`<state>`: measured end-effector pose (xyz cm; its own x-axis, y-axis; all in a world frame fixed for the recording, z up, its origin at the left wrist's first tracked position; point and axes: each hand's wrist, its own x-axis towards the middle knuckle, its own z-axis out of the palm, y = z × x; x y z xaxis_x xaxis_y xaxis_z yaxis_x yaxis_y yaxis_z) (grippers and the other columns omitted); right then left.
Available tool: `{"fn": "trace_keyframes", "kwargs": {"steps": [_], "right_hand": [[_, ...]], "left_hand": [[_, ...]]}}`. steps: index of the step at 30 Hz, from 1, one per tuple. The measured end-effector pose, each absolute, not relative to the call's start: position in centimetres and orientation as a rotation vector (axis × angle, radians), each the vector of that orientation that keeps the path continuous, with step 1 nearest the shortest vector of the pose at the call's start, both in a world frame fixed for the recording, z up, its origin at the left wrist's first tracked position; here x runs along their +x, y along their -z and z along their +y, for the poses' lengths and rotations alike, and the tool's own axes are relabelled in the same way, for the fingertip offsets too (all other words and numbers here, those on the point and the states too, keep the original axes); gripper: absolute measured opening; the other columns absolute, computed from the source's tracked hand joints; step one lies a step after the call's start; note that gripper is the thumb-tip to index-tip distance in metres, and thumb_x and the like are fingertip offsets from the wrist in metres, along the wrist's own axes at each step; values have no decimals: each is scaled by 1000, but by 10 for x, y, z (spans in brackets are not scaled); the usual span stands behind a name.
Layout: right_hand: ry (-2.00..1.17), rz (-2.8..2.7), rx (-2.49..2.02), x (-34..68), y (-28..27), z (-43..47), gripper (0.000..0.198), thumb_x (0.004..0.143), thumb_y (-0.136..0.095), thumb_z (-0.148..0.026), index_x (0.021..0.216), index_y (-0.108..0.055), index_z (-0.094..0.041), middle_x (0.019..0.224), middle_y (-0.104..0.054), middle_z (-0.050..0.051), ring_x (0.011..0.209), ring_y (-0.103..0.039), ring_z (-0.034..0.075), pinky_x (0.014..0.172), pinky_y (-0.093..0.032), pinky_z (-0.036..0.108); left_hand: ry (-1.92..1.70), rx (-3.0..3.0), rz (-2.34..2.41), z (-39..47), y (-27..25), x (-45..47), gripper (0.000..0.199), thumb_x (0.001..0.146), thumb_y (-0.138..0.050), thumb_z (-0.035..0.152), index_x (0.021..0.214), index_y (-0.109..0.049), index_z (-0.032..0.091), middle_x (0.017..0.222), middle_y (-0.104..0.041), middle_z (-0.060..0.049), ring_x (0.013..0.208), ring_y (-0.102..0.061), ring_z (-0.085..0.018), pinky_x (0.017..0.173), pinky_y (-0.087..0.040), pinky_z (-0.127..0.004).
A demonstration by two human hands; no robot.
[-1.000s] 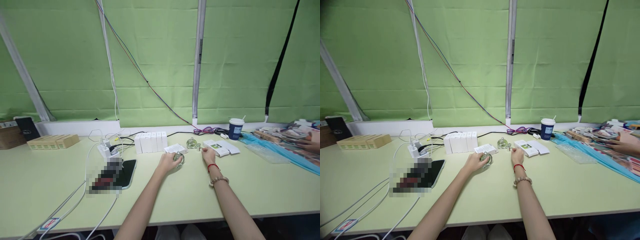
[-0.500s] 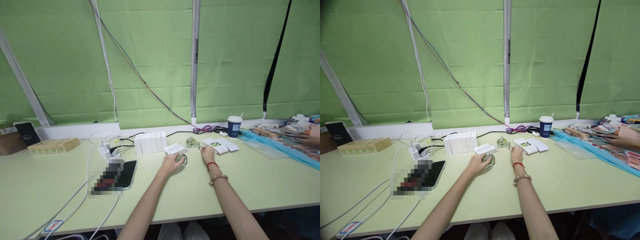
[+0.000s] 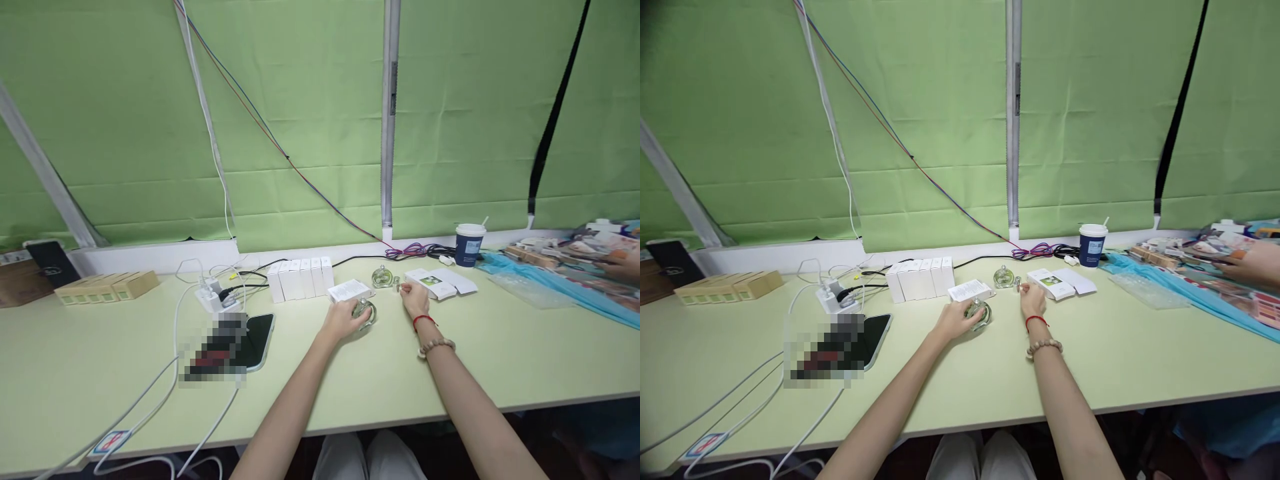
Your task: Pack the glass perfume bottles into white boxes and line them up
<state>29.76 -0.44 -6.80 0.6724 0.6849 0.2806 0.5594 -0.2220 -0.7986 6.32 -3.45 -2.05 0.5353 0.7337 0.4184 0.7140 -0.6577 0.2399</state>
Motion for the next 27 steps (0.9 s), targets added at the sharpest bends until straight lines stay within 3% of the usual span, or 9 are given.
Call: {"fn": "trace_keyframes", "kwargs": {"steps": [5,13,20,24,27], "right_hand": [[-144,-979,-1891,297,67,-5,19,71,-60,-26,84,-71,-18,84,-69,7,77,-62,20,69,-45,28],[-133,-975,-1950,295,66,-7,19,73,-59,-29,74,-73,-17,73,-68,11,70,-61,22,65,-44,29],[-104,-1018,-1983,294,67,-4,23,72,-59,-26,88,-72,-15,87,-67,12,80,-60,22,72,-45,29],[-89,-1053,-2001,290,66,-2,22,71,-57,-17,87,-71,-14,97,-64,15,87,-60,23,74,-44,29],[-113,-1062,-2008,288,67,-1,25,72,-52,-10,86,-72,-14,93,-64,16,83,-61,23,73,-44,30]], "left_hand": [[-789,2725,1267,-35,21,64,43,82,-36,52,80,-62,18,79,-66,-6,70,-57,-16,59,-34,-25],[-740,2699,1310,-35,20,65,43,82,-37,53,78,-62,18,70,-64,-5,64,-55,-15,58,-32,-25],[-786,2723,1277,-34,21,65,43,82,-37,53,77,-62,18,70,-63,-5,63,-55,-15,56,-31,-25],[-772,2730,1279,-35,20,66,43,82,-36,52,76,-62,18,67,-62,-4,61,-54,-15,54,-30,-25],[-766,2735,1285,-34,21,67,45,83,-35,53,77,-62,18,67,-62,-4,60,-54,-15,53,-29,-25]]}}
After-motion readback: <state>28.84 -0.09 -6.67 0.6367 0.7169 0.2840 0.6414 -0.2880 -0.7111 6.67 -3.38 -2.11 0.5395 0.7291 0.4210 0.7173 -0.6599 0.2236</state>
